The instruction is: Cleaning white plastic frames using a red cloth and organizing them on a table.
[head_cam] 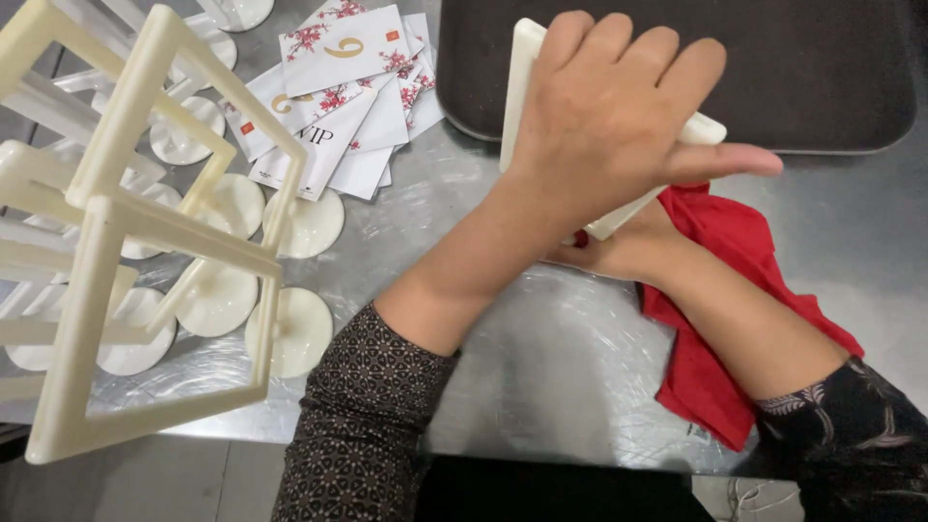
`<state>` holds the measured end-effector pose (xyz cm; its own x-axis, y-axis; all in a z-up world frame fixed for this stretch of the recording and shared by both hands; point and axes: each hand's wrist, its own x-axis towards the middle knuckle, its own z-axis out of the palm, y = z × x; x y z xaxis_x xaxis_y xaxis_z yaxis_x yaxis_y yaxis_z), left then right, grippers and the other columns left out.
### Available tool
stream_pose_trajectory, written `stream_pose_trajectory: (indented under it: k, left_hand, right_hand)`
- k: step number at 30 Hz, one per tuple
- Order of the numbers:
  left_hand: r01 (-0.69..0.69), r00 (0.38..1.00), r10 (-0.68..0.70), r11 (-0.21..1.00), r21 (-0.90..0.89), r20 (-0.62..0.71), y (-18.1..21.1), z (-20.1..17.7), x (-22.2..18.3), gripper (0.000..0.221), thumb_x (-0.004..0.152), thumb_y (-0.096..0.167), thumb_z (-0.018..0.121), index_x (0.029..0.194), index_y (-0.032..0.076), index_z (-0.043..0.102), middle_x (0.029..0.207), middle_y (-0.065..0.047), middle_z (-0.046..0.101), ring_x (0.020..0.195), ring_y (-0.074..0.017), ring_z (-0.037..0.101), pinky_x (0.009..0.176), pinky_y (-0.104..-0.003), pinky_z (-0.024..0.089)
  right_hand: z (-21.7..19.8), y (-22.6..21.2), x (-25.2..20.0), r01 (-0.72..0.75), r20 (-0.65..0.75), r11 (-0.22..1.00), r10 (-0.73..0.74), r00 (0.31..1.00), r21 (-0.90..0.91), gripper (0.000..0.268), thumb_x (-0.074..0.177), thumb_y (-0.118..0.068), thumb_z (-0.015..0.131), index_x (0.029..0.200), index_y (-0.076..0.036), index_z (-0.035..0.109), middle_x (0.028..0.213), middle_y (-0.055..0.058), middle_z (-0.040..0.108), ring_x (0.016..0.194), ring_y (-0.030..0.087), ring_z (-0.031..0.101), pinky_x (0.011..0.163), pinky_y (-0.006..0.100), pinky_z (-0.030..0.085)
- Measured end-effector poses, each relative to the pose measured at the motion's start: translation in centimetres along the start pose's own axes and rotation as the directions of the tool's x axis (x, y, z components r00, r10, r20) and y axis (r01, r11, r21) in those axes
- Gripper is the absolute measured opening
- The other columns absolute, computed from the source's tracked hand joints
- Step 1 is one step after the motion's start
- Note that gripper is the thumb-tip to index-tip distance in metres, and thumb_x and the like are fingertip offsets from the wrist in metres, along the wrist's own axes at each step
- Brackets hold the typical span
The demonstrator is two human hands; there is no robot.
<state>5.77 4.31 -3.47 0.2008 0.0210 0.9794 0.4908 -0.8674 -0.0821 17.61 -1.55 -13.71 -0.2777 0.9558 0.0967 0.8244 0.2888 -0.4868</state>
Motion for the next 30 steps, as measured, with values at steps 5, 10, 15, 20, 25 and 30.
stream_pose_trajectory:
  k: [5,10,15,20,25,30]
  left_hand:
    - [0.041,0.982,-0.113,0.911,0.410,0.153,-0.8,-0.1,-1.0,0.068,0.082,0.090,0.049,0.080,0.022,0.054,0.072,0.002,0.051,0.065,-0.0209,0.052,0.065,-0.038,0.041]
    - [-0.012,0.942,-0.141,0.893,0.450,0.305,0.3,-1.4,-0.5,0.069,0.078,0.086,0.082,0.107,0.028,0.059,0.076,0.008,0.051,0.065,-0.0148,0.054,0.061,-0.035,0.042]
    - [-0.050,0.961,-0.093,0.869,0.492,0.261,1.0,-3.0,0.4,0.021,0.104,0.011,0.064,0.115,0.028,0.066,0.071,0.011,0.037,0.058,-0.0085,0.044,0.052,-0.029,0.036]
    - [-0.039,0.963,-0.104,0.858,0.513,0.247,1.3,-4.3,1.3,0.017,0.100,0.007,0.056,0.094,0.023,0.055,0.071,0.009,0.038,0.057,-0.0081,0.042,0.050,-0.029,0.036]
    - [-0.005,0.938,-0.188,0.833,0.553,0.292,0.1,-1.3,-0.4,0.022,0.088,0.013,0.068,0.104,0.020,0.055,0.080,0.004,0.052,0.063,-0.0149,0.053,0.053,-0.034,0.046]
    - [0.209,0.694,-0.213,0.974,0.090,0.688,-3.1,-7.1,2.5,0.041,0.094,0.012,0.053,0.134,0.012,0.054,0.132,-0.008,0.057,0.105,-0.0335,0.064,0.070,-0.046,0.056]
  right_hand:
    - [2.2,0.7,-3.0,0.109,0.090,0.942,-0.084,0.992,-0.318,0.098,0.089,-0.076,0.050,0.147,0.003,0.047,0.144,0.025,0.053,0.140,0.045,0.041,0.124,0.057,0.017]
    - [4.2,-3.4,-6.9,0.238,0.173,0.900,-0.186,0.967,-0.365,0.106,0.084,-0.078,0.063,0.152,0.000,0.041,0.153,0.022,0.046,0.146,0.042,0.035,0.121,0.056,0.022]
    - [6.9,-5.2,-4.1,0.374,0.110,0.908,-0.359,0.927,-0.190,0.098,0.080,-0.078,0.066,0.140,-0.002,0.058,0.137,0.018,0.061,0.133,0.038,0.050,0.119,0.051,0.030]
    - [12.3,-6.5,7.3,0.371,-0.162,0.906,-0.405,0.900,-0.205,0.093,0.087,-0.073,0.060,0.148,-0.004,0.051,0.151,0.018,0.054,0.141,0.039,0.048,0.117,0.056,0.034]
    - [13.8,-4.2,6.3,0.272,-0.176,0.792,-0.427,0.887,-0.546,0.088,0.101,-0.066,0.038,0.154,0.003,0.035,0.162,0.024,0.033,0.150,0.046,0.031,0.124,0.063,0.023]
    - [10.0,-5.6,4.2,0.328,0.027,0.846,-0.350,0.937,-0.421,0.079,0.103,-0.056,0.039,0.152,0.005,0.033,0.156,0.030,0.034,0.144,0.050,0.030,0.120,0.058,0.026]
